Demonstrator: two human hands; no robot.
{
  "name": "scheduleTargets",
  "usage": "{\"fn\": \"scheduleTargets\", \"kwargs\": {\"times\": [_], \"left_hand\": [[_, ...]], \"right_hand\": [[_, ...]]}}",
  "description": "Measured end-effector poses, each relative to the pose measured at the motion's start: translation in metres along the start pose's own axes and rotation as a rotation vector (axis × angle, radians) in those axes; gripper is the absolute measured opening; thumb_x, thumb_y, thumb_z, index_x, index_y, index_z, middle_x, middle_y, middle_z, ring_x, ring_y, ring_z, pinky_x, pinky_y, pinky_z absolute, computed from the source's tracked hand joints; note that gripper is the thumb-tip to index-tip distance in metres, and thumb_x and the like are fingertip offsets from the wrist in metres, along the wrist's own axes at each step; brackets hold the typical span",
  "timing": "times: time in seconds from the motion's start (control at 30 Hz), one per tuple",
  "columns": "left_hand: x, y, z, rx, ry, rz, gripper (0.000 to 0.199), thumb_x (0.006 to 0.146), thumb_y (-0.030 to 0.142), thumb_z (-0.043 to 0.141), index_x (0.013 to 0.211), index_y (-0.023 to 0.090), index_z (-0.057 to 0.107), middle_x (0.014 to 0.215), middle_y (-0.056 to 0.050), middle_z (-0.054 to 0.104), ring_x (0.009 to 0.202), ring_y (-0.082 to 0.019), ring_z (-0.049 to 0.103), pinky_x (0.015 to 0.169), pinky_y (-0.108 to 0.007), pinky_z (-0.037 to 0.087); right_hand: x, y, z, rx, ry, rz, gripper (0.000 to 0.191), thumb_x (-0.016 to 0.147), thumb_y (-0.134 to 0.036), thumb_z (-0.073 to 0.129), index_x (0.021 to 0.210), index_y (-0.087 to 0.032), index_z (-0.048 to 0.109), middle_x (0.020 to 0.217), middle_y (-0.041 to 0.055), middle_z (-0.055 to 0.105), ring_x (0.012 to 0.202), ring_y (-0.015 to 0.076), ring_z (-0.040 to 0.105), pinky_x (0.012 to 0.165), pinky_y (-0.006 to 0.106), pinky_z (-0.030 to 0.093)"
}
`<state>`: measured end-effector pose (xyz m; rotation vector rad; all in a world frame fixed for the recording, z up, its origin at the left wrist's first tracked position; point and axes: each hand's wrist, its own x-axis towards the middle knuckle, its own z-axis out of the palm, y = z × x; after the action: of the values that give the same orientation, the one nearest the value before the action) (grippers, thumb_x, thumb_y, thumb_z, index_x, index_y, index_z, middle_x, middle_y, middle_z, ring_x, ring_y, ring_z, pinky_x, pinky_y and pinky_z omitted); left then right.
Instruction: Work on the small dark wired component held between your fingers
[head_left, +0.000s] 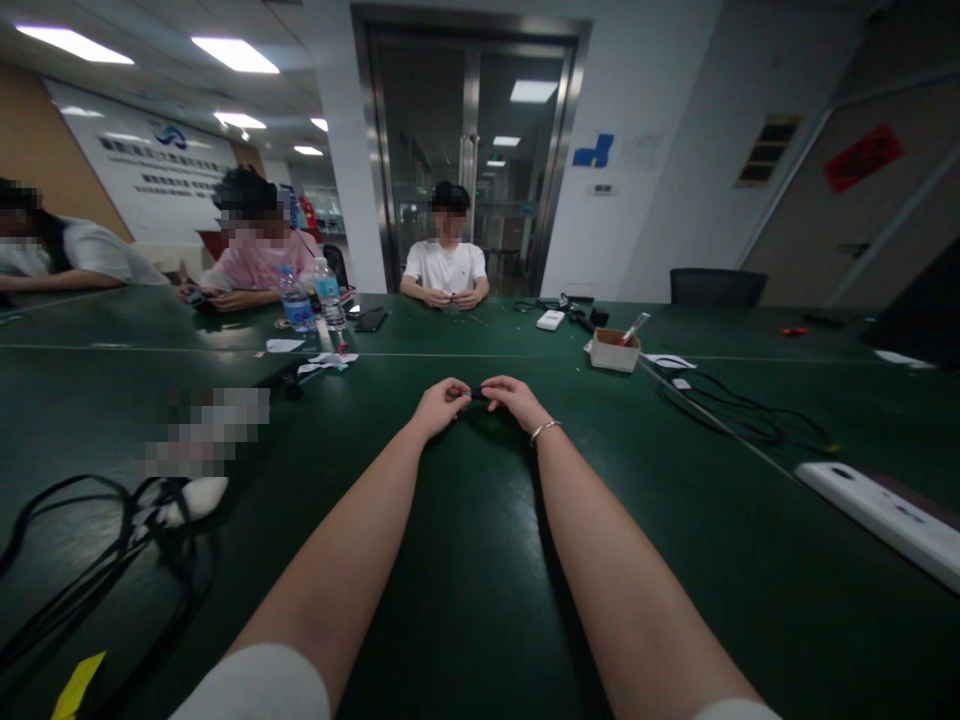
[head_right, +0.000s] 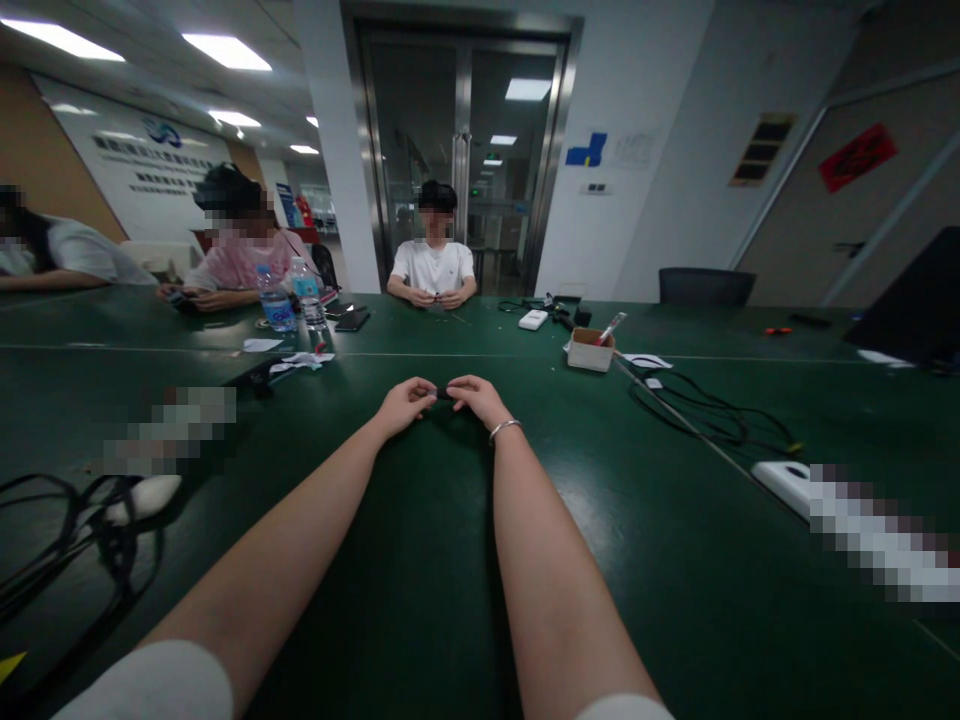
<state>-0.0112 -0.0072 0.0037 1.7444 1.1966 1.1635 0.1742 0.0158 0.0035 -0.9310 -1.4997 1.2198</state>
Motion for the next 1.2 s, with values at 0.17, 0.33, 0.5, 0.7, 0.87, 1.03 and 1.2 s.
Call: {"fn": "scheduleTargets", "kwargs": {"times": [0.17,0.33,0.5,0.7,0.87,1.03,1.2], "left_hand": [[0.0012,-0.0002,-0.0005,-0.033,0.025,-0.019,0.018,0.078,0.027,0.062,0.093,0.017,0.061,0.082,-0.004,0.060,0.067,-0.011,0.060,0.048,-0.019,0.047],[0.0023,-0.0017,0.0010,-0.043,0.040,-0.033,0.016,0.077,0.025,0.062,0.091,0.017,0.061,0.077,-0.002,0.061,0.062,-0.010,0.059,0.047,-0.018,0.044],[0.0035,-0.0035,0.0015,-0.061,0.059,-0.043,0.016,0.078,0.027,0.061,0.089,0.016,0.060,0.077,-0.003,0.064,0.060,-0.010,0.060,0.048,-0.019,0.044],[0.0037,-0.0040,0.0002,-0.061,0.046,-0.047,0.018,0.077,0.029,0.063,0.090,0.017,0.060,0.080,-0.004,0.065,0.063,-0.011,0.061,0.049,-0.019,0.045],[0.0023,-0.0011,0.0009,-0.065,0.052,-0.059,0.016,0.078,0.028,0.061,0.090,0.017,0.059,0.079,-0.003,0.065,0.062,-0.010,0.060,0.049,-0.018,0.044],[0.0013,0.0008,0.0006,-0.074,0.044,-0.060,0.018,0.078,0.030,0.062,0.090,0.017,0.059,0.082,-0.004,0.065,0.063,-0.010,0.061,0.049,-0.018,0.044],[0.0015,-0.0003,0.0002,-0.081,0.052,-0.060,0.020,0.076,0.030,0.064,0.090,0.017,0.059,0.081,-0.003,0.065,0.062,-0.010,0.061,0.050,-0.019,0.044]], "right_hand": [[-0.0002,-0.0013,0.0008,0.009,-0.034,0.000,0.036,0.069,-0.019,0.073,0.103,-0.017,0.062,0.083,0.0019,0.065,0.056,0.0074,0.060,0.056,0.020,0.049],[0.0026,0.0015,0.0014,-0.061,-0.048,0.037,0.017,0.080,-0.026,0.064,0.091,-0.013,0.063,0.066,0.0013,0.063,0.045,0.0067,0.053,0.047,0.019,0.043],[0.0010,0.0002,0.0003,0.000,0.001,-0.005,0.037,0.070,-0.019,0.073,0.105,-0.018,0.060,0.084,0.0009,0.065,0.052,0.0067,0.059,0.054,0.020,0.048],[0.0032,-0.0005,0.0019,-0.089,-0.062,0.041,0.021,0.086,-0.034,0.056,0.087,-0.013,0.060,0.067,0.0028,0.065,0.043,0.0069,0.053,0.045,0.019,0.041],[-0.0015,-0.0037,0.0010,-0.021,-0.067,-0.012,0.044,0.067,-0.012,0.072,0.107,-0.020,0.057,0.081,-0.0022,0.065,0.050,0.0061,0.057,0.052,0.019,0.047],[-0.0006,-0.0043,0.0032,-0.121,-0.056,0.040,0.019,0.082,-0.030,0.061,0.094,-0.015,0.061,0.068,0.0003,0.065,0.042,0.0052,0.051,0.043,0.017,0.040],[-0.0014,-0.0044,0.0018,-0.043,-0.063,-0.024,0.039,0.069,-0.014,0.071,0.106,-0.020,0.058,0.075,-0.0037,0.066,0.046,0.0053,0.054,0.047,0.018,0.044]]}}
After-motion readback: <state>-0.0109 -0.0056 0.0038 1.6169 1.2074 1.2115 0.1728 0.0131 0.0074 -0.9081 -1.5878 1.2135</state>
